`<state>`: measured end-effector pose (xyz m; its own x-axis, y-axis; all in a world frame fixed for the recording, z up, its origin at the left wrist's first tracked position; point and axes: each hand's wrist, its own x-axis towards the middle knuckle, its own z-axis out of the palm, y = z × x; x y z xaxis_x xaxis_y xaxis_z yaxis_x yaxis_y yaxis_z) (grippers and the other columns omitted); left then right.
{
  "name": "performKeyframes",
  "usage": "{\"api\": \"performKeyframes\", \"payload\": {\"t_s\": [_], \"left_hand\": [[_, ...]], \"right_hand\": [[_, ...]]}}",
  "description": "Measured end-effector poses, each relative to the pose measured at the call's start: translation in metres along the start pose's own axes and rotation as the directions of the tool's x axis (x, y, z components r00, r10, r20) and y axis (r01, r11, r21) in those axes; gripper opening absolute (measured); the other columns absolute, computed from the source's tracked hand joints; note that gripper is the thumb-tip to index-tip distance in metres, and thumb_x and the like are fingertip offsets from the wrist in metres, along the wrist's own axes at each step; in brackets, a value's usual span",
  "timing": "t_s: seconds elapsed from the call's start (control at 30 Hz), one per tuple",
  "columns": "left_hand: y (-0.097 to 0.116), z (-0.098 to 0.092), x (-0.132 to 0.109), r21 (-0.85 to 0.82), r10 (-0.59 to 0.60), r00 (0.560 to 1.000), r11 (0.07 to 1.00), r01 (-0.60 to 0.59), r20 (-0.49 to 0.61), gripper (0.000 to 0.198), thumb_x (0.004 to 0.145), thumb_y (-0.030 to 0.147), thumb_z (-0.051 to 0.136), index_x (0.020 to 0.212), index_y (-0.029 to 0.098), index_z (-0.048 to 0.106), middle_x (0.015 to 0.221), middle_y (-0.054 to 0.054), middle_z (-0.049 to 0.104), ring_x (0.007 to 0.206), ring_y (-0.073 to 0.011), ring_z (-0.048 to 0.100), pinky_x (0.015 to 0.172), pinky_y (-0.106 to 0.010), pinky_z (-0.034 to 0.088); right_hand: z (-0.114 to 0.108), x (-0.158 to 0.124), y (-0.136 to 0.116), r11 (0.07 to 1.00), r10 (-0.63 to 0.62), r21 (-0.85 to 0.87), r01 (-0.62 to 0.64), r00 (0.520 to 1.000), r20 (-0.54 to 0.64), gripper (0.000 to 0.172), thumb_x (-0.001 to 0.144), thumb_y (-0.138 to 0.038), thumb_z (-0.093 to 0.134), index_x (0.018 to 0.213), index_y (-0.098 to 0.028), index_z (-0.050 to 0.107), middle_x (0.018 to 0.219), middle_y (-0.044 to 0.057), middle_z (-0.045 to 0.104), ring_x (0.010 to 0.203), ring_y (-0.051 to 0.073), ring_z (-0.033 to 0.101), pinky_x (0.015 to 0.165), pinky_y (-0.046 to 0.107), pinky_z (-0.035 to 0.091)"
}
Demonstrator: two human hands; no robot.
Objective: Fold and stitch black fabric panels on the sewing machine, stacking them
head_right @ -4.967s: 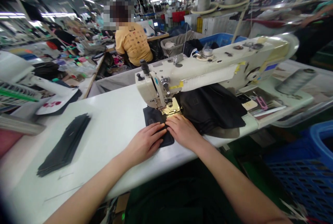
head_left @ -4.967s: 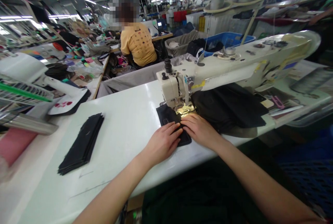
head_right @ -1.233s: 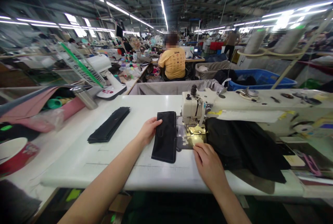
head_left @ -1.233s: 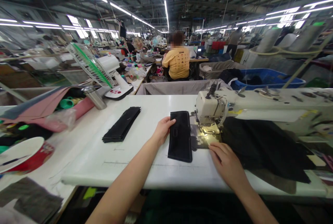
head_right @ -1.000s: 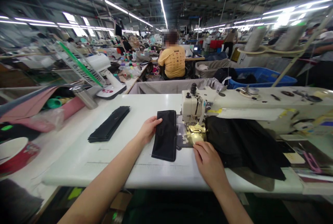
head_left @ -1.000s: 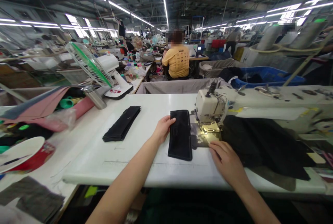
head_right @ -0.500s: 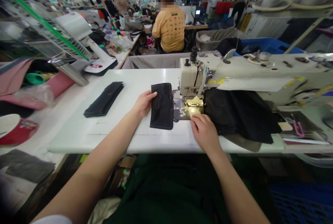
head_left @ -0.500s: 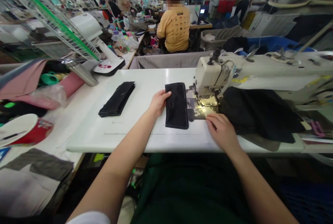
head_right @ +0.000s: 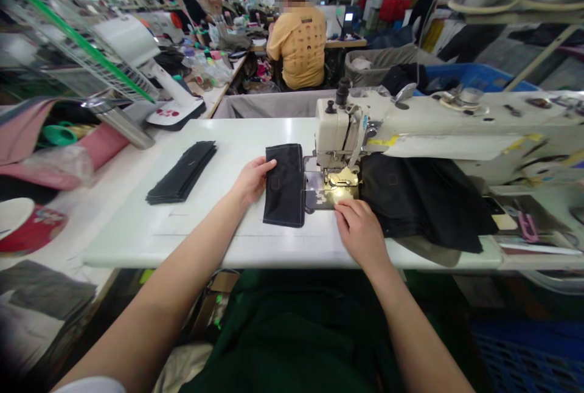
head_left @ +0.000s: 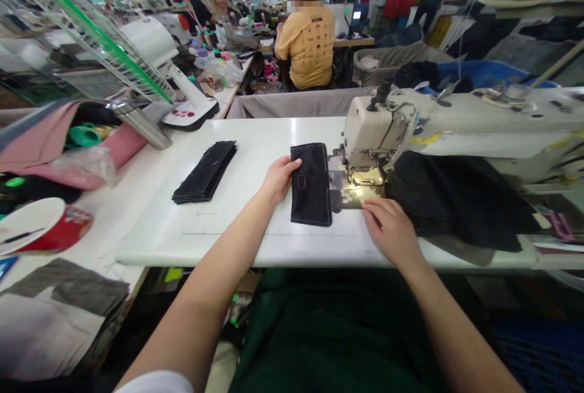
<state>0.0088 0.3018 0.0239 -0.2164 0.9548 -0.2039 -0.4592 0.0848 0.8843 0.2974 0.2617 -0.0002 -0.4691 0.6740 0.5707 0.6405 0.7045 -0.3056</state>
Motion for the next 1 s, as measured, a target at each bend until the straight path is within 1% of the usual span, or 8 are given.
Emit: {"api": "performKeyframes", "payload": {"t_s": [0.13, 0.33, 0.47, 0.67, 0.83, 0.87, 0.93, 1.0], "left_hand": [[-0.003, -0.001, 0.000, 0.187, 0.052, 0.998, 0.981, -0.044, -0.037, 0.013, 0.078, 0.024, 0.073, 0.085, 0.015, 0.068, 0.077, -0.003, 0.073, 0.068, -0.0139, 0.066, 0.068, -0.025, 0.054], [-0.011, -0.001, -0.007, 0.533, 0.242, 0.959, 0.836, -0.130, -0.146, 0.013, 0.079, 0.027, 0.071, 0.071, 0.018, 0.066, 0.058, 0.002, 0.061, 0.060, -0.0144, 0.058, 0.061, -0.024, 0.045], [0.003, -0.012, -0.013, 0.640, 0.317, 0.933, 0.756, -0.140, -0.169, 0.020, 0.082, 0.033, 0.068, 0.068, 0.019, 0.066, 0.060, 0.001, 0.063, 0.060, -0.0154, 0.057, 0.058, -0.025, 0.043], [0.077, -0.067, -0.029, 0.757, 0.421, 0.873, 0.646, -0.097, -0.246, 0.027, 0.081, 0.038, 0.067, 0.063, 0.018, 0.063, 0.056, 0.002, 0.058, 0.055, -0.0140, 0.052, 0.054, -0.023, 0.038], [0.172, -0.113, -0.048, 0.870, 0.623, 0.709, 0.492, -0.024, -0.332, 0.026, 0.085, 0.034, 0.064, 0.065, 0.018, 0.061, 0.063, 0.000, 0.059, 0.070, -0.0181, 0.056, 0.065, -0.025, 0.039], [0.189, -0.118, -0.051, 0.903, 0.673, 0.665, 0.430, 0.005, -0.324, 0.024, 0.085, 0.032, 0.064, 0.066, 0.017, 0.062, 0.068, -0.002, 0.061, 0.078, -0.0208, 0.059, 0.070, -0.027, 0.040], [0.215, -0.124, -0.054, 0.968, 0.775, 0.580, 0.205, 0.143, -0.249, 0.018, 0.087, 0.029, 0.062, 0.075, 0.016, 0.065, 0.083, -0.009, 0.066, 0.095, -0.0280, 0.061, 0.082, -0.033, 0.042], [0.226, -0.126, -0.051, 0.955, 0.789, 0.596, -0.036, 0.293, -0.153, 0.017, 0.091, 0.027, 0.057, 0.087, 0.015, 0.069, 0.102, -0.016, 0.067, 0.110, -0.0353, 0.060, 0.091, -0.041, 0.042]], "right_hand": [[0.000, -0.001, 0.001, 1.000, -0.014, 0.002, 0.014, 1.000, -0.002, 0.022, 0.101, -0.023, 0.050, 0.101, -0.015, 0.070, 0.104, 0.010, 0.071, 0.099, 0.026, 0.062, 0.089, 0.042, 0.053], [0.006, -0.008, 0.009, 0.993, -0.114, -0.026, 0.113, 0.993, -0.042, 0.030, 0.103, -0.033, 0.045, 0.100, -0.015, 0.070, 0.104, 0.012, 0.071, 0.097, 0.027, 0.064, 0.089, 0.044, 0.052], [0.012, -0.010, 0.017, 0.985, -0.175, -0.018, 0.174, 0.982, -0.070, 0.034, 0.103, -0.037, 0.043, 0.100, -0.016, 0.069, 0.103, 0.012, 0.071, 0.095, 0.028, 0.065, 0.088, 0.045, 0.052], [0.015, -0.010, 0.019, 0.984, -0.177, 0.000, 0.178, 0.979, -0.097, 0.035, 0.104, -0.041, 0.041, 0.100, -0.019, 0.069, 0.102, 0.010, 0.072, 0.095, 0.028, 0.066, 0.088, 0.044, 0.051], [0.018, -0.012, 0.020, 0.985, -0.174, -0.001, 0.175, 0.979, -0.101, 0.040, 0.104, -0.044, 0.039, 0.099, -0.020, 0.070, 0.100, 0.010, 0.072, 0.094, 0.027, 0.066, 0.089, 0.044, 0.051], [0.018, -0.012, 0.019, 0.983, -0.180, 0.001, 0.182, 0.978, -0.103, 0.039, 0.104, -0.044, 0.039, 0.099, -0.020, 0.070, 0.100, 0.010, 0.072, 0.094, 0.027, 0.066, 0.089, 0.044, 0.051], [0.018, -0.011, 0.018, 0.981, -0.194, 0.002, 0.196, 0.974, -0.116, 0.038, 0.103, -0.043, 0.040, 0.099, -0.019, 0.070, 0.100, 0.010, 0.072, 0.093, 0.027, 0.066, 0.088, 0.043, 0.051], [0.018, -0.010, 0.018, 0.979, -0.200, 0.003, 0.202, 0.972, -0.123, 0.036, 0.103, -0.042, 0.042, 0.100, -0.019, 0.070, 0.100, 0.010, 0.072, 0.093, 0.026, 0.067, 0.087, 0.044, 0.052]]}}
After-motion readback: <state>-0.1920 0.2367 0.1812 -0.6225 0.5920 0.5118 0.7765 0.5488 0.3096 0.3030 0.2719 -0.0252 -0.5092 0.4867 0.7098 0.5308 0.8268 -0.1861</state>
